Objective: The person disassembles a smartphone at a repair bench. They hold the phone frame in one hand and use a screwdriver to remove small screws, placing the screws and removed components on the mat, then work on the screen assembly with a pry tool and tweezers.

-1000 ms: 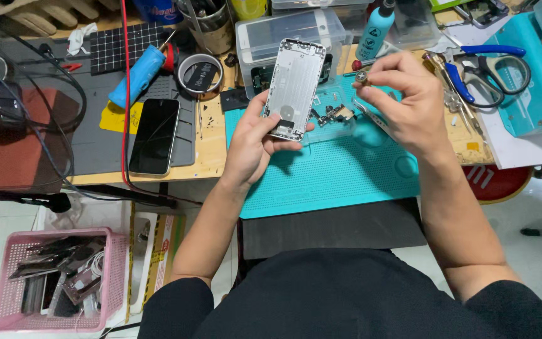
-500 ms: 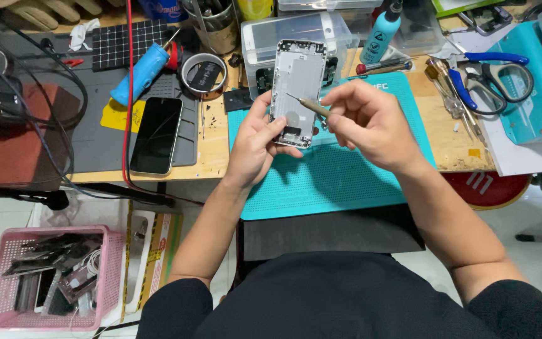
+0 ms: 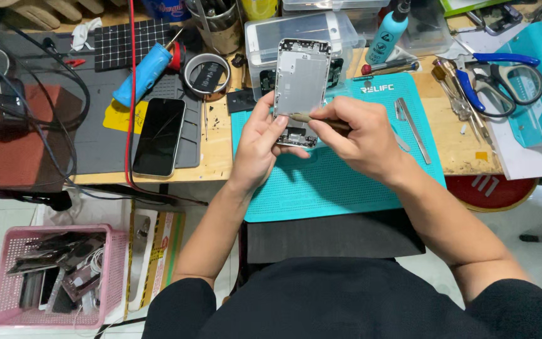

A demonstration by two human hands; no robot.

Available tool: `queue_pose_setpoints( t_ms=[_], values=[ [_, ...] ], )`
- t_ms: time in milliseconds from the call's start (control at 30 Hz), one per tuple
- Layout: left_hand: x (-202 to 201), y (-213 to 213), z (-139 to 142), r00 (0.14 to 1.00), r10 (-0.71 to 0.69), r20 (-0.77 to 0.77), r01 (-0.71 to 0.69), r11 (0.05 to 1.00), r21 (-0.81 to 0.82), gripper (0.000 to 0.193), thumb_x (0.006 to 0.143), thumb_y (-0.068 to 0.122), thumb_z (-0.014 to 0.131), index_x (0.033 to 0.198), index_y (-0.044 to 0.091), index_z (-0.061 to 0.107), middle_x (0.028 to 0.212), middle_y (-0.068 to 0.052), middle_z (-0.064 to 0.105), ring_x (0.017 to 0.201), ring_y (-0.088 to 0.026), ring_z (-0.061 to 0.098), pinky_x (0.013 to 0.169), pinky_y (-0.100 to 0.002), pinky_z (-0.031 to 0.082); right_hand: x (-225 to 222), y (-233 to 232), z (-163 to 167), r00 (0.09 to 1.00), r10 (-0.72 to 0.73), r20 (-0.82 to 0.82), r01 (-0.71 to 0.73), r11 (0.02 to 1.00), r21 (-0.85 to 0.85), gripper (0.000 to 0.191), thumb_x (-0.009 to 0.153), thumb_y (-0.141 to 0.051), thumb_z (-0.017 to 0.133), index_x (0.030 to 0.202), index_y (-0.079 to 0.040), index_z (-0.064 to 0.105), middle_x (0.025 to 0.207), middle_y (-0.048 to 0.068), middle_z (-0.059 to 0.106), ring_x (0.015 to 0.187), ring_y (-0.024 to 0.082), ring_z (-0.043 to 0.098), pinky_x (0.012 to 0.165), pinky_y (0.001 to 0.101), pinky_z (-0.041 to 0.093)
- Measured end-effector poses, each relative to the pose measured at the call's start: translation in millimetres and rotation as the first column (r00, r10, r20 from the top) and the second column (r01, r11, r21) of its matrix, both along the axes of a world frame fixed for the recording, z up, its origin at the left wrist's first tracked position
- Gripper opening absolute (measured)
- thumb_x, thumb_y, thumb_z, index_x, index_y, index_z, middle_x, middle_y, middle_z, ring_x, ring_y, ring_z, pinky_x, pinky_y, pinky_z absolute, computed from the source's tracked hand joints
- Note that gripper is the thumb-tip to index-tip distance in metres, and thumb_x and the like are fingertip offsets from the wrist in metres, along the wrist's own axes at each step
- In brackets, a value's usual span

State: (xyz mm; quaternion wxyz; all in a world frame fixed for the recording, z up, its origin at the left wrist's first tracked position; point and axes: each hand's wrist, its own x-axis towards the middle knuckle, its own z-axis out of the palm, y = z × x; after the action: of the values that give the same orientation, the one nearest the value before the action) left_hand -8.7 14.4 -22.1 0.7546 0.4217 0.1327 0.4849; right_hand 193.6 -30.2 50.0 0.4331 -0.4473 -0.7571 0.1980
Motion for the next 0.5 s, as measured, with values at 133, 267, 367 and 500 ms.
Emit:
queue_pose_setpoints(
  t_ms=[133, 267, 367, 500],
  values=[
    [0.5, -1.1, 1.1, 0.999, 0.014, -0.028, -0.014, 1.000, 0.014, 0.046, 0.112, 0.010, 0.045, 0.155, 0.003, 0.032, 0.132, -0.016, 0.062, 0.108, -0.023, 0.071, 0.075, -0.038, 0.068, 0.7, 1.8, -2.6, 1.000, -0.007, -0.006, 0.007, 1.000, 0.005, 0.012, 0.097, -0.006, 0.076, 0.102, 0.003, 0.071, 0.080, 0.006, 0.069, 0.065, 0.007, 0.060, 0.056, 0.0245, 0.046],
    [0.5, -1.6, 2.5, 0.999, 0.016, -0.036, -0.014, 0.999, 0.044, 0.047, 0.112, 0.010, 0.045, 0.157, 0.004, 0.031, 0.132, -0.016, 0.063, 0.107, -0.023, 0.071, 0.075, -0.038, 0.067, 0.6, 3.3, -5.3, 1.000, -0.018, 0.009, 0.018, 1.000, 0.020, 0.011, 0.097, -0.006, 0.077, 0.101, 0.003, 0.071, 0.079, 0.007, 0.068, 0.063, 0.007, 0.058, 0.055, 0.0250, 0.044],
    [0.2, -1.4, 4.0, 0.999, 0.015, -0.045, -0.013, 0.999, 0.039, 0.047, 0.112, 0.010, 0.045, 0.157, 0.003, 0.030, 0.133, -0.016, 0.062, 0.107, -0.023, 0.071, 0.075, -0.037, 0.067, 0.7, 3.4, -6.9, 1.000, -0.005, -0.019, 0.005, 1.000, 0.009, 0.010, 0.097, -0.005, 0.076, 0.101, 0.003, 0.071, 0.079, 0.006, 0.069, 0.064, 0.006, 0.059, 0.055, 0.0243, 0.045],
    [1.0, -1.4, 5.4, 0.999, 0.011, -0.048, -0.009, 0.999, 0.041, 0.047, 0.113, 0.010, 0.044, 0.158, 0.004, 0.030, 0.132, -0.016, 0.063, 0.108, -0.023, 0.071, 0.076, -0.038, 0.068, 1.1, 3.8, -7.9, 0.999, -0.005, -0.043, 0.005, 1.000, -0.012, 0.009, 0.098, -0.004, 0.075, 0.102, 0.003, 0.071, 0.079, 0.005, 0.069, 0.064, 0.006, 0.058, 0.055, 0.0239, 0.044]
  ],
)
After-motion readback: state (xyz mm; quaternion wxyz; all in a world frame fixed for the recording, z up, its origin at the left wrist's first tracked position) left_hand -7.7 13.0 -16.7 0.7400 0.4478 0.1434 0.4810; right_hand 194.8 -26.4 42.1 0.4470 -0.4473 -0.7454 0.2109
